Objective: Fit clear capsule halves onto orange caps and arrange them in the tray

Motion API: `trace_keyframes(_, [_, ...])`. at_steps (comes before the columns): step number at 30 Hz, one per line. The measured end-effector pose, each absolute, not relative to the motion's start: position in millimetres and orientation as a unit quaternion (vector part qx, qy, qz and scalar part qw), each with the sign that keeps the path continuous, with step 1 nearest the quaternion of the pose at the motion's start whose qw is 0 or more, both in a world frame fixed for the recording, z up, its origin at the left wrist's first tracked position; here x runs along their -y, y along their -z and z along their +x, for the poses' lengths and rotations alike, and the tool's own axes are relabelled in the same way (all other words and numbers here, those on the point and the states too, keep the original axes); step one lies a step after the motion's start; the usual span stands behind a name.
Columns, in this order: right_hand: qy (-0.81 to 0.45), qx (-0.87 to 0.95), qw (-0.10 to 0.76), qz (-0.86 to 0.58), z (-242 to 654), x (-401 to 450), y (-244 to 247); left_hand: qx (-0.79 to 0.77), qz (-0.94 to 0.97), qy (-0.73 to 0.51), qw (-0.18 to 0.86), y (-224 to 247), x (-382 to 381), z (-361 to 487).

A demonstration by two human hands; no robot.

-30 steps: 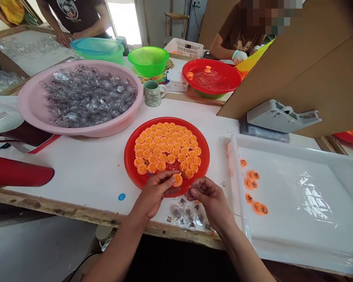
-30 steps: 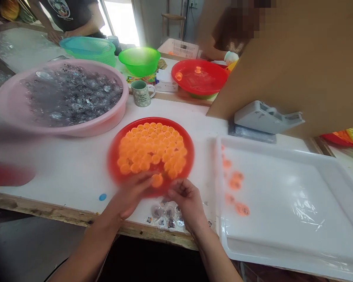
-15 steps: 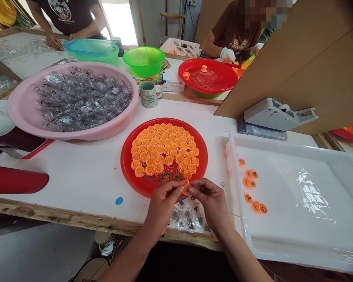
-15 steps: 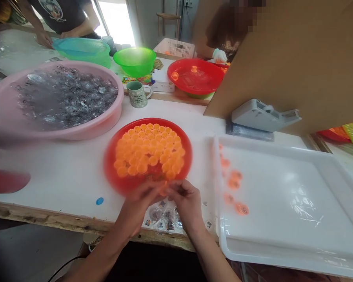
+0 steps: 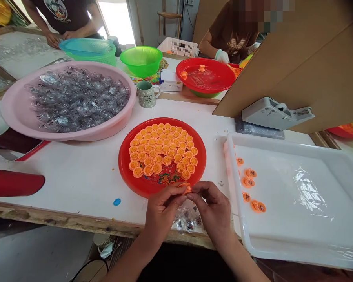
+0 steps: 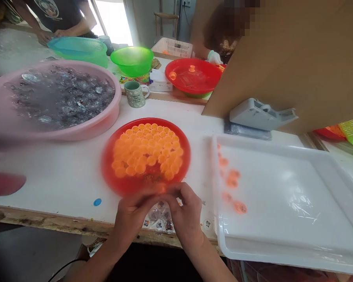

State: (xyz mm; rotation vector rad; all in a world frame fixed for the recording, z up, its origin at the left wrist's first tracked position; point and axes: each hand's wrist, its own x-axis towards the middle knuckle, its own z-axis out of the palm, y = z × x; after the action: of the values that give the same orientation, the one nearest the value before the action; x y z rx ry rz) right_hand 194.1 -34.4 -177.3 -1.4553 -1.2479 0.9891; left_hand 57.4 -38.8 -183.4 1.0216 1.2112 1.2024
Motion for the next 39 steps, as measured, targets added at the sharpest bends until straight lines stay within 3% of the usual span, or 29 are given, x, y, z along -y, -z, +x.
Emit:
trace_keyframes(4, [-0.387, 0.532, 0.482, -0.578, 191.3, 37.9, 175.7, -0.504, 0.367, -0.533, 0.572, 182.5, 42.9, 58.2])
trace_keyframes(11, [-0.248, 0.640, 0.504, -0.524, 190.9, 40.1, 170.6, -0.424, 0.332, -0.522, 0.661, 179.7, 38.6, 53.1])
trace_keyframes(20, [-0.204, 0.682, 0.455, -0.536, 185.5, 49.7, 178.8, -0.420, 0.339, -0.546, 0.641, 180.0, 40.8, 54.6])
trace_keyframes(31, [-0.433, 0.516, 0.435, -0.597, 187.7, 36.0, 186.1, -0.478, 0.287, -0.503, 0.660, 182.9, 35.2, 63.7])
trace_keyframes(39, [-0.403, 0.552, 0.398, -0.612, 186.3, 48.2, 196.6, -0.536, 0.428, -0.458, 0.565, 190.6, 46.5, 64.9])
